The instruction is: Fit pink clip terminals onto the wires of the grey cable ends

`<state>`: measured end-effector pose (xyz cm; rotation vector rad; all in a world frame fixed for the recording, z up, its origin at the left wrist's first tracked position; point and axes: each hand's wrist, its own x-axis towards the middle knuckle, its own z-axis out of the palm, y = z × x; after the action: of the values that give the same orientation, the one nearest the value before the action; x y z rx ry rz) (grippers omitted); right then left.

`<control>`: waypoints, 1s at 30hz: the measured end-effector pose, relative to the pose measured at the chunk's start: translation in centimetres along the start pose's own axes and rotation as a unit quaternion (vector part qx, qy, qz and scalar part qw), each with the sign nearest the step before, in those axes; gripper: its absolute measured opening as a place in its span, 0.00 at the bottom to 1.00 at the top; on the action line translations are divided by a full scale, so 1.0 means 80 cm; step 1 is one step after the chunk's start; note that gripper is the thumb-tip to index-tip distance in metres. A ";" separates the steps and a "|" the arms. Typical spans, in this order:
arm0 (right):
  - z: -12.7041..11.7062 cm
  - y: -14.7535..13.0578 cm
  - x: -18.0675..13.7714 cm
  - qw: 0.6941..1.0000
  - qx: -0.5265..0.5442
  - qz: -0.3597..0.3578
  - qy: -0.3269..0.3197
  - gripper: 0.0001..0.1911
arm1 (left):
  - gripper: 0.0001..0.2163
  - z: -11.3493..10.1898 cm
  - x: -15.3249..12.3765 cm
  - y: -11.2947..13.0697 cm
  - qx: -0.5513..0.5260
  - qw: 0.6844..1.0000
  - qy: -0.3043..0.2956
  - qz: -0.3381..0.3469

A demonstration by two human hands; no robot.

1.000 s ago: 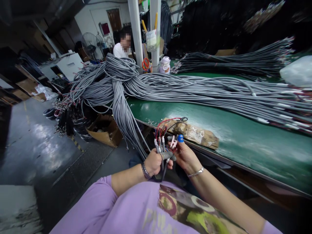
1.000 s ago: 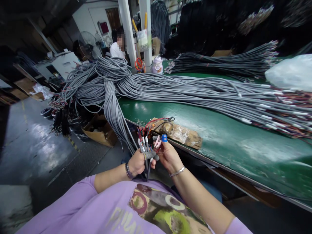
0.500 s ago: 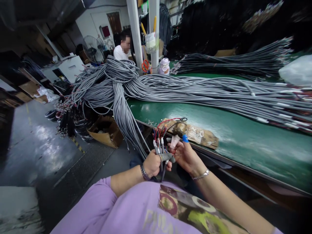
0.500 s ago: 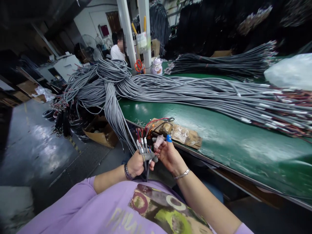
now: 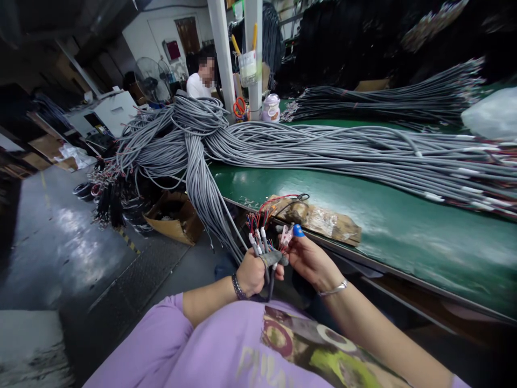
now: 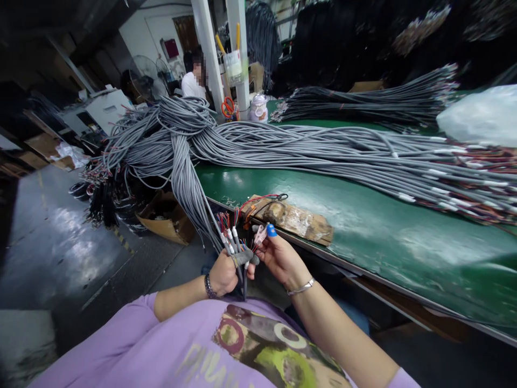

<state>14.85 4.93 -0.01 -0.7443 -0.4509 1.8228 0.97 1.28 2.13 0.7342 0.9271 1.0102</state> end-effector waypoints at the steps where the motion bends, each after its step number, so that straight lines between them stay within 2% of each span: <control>1: -0.001 0.001 0.001 1.000 0.001 -0.004 -0.003 0.14 | 0.19 0.001 0.001 0.000 -0.001 1.000 0.003 0.001; 15: 0.009 0.002 -0.005 1.000 0.018 0.005 -0.007 0.19 | 0.20 0.001 0.002 -0.005 0.011 1.000 0.021 -0.003; 22: 0.005 -0.002 -0.007 1.000 -0.017 -0.014 0.002 0.13 | 0.19 -0.005 -0.009 0.000 0.006 1.000 -0.014 0.005; 28: 0.006 0.005 -0.007 0.995 -0.061 -0.074 -0.004 0.21 | 0.20 -0.001 0.000 0.009 -0.004 0.999 -0.039 -0.033; 30: 0.008 0.006 -0.007 0.996 -0.063 -0.056 -0.020 0.22 | 0.20 -0.001 0.005 0.009 -0.013 0.998 -0.046 -0.042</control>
<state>14.20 4.27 0.32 -0.7553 -0.6265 1.7181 0.75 1.90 2.60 0.7088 0.8560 0.9051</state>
